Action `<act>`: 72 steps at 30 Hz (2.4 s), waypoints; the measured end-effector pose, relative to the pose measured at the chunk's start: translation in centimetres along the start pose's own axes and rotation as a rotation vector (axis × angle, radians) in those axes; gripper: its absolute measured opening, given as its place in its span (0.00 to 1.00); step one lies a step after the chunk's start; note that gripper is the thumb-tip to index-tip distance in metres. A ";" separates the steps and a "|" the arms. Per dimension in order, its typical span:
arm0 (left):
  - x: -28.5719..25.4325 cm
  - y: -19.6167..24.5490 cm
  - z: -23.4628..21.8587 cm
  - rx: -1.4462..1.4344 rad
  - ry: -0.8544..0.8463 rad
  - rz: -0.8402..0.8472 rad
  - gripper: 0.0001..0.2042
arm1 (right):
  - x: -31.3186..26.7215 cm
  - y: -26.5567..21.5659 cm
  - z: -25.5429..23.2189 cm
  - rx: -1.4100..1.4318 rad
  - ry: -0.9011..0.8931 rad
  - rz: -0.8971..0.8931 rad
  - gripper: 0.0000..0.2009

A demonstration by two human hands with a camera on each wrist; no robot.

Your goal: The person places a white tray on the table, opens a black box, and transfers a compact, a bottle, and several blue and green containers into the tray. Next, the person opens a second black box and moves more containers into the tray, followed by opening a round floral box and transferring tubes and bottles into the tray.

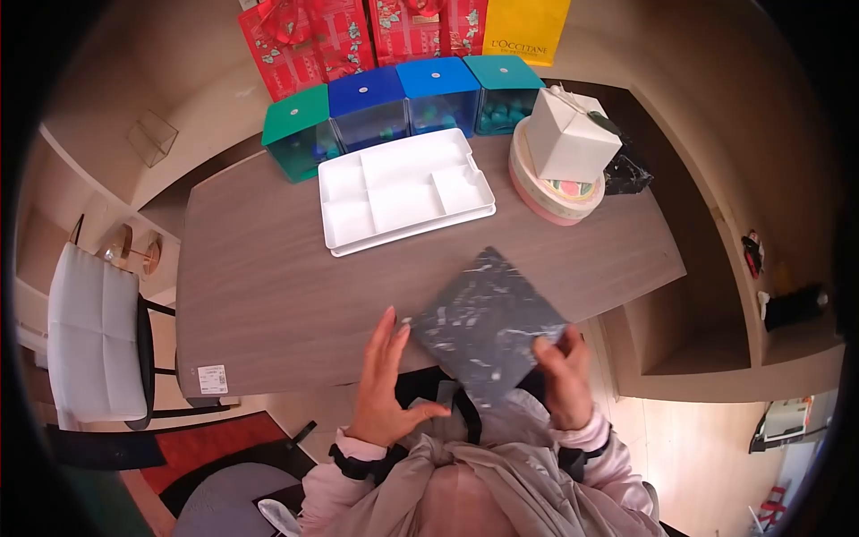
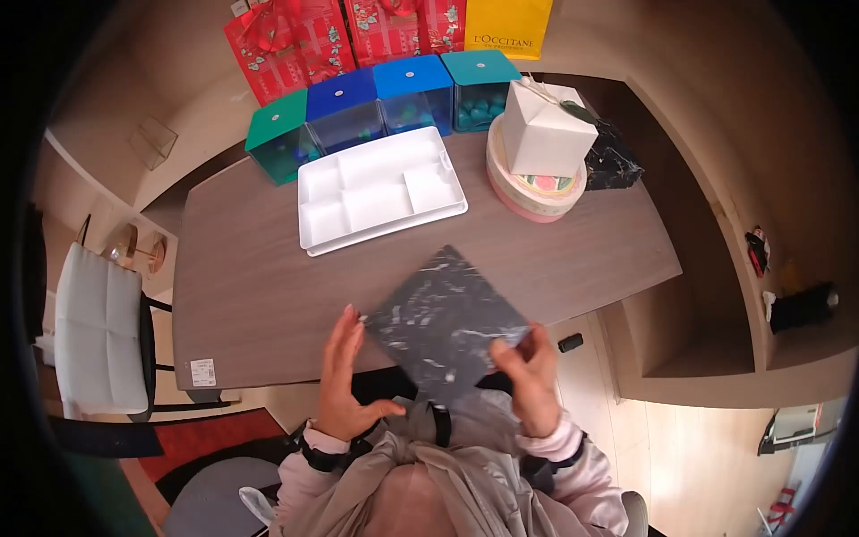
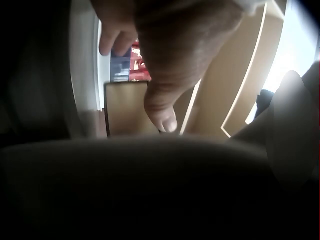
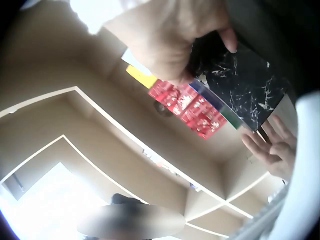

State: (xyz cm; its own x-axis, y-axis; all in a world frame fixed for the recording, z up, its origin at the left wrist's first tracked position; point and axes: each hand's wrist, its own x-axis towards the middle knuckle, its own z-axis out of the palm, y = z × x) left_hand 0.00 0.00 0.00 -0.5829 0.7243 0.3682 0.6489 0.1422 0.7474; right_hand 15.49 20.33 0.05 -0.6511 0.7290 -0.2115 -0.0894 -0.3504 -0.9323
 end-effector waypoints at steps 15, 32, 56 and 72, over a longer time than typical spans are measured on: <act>1.5 -3.1 -2.4 -0.044 0.009 -0.059 0.55 | 1.9 -0.4 3.0 -0.923 -0.225 -0.393 0.23; 0.8 -5.0 -1.9 -0.663 0.239 0.021 0.24 | 3.2 -6.5 3.6 -0.755 -0.305 -0.421 0.16; 1.1 -3.4 -1.7 -0.527 0.297 -0.167 0.44 | 6.4 -2.6 12.8 -1.516 -0.808 -0.896 0.24; -1.1 -4.8 -5.3 -0.536 0.370 -0.218 0.46 | 7.7 -5.4 18.0 -1.150 -0.925 -0.711 0.21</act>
State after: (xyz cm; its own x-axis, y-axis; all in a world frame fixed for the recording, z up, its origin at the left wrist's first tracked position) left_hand -5.01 -5.08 -1.05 -0.8632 0.4257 0.2712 0.2214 -0.1637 0.9614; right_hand -2.57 17.23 8.76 -0.9674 -0.1846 0.1733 -0.2511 0.7865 -0.5642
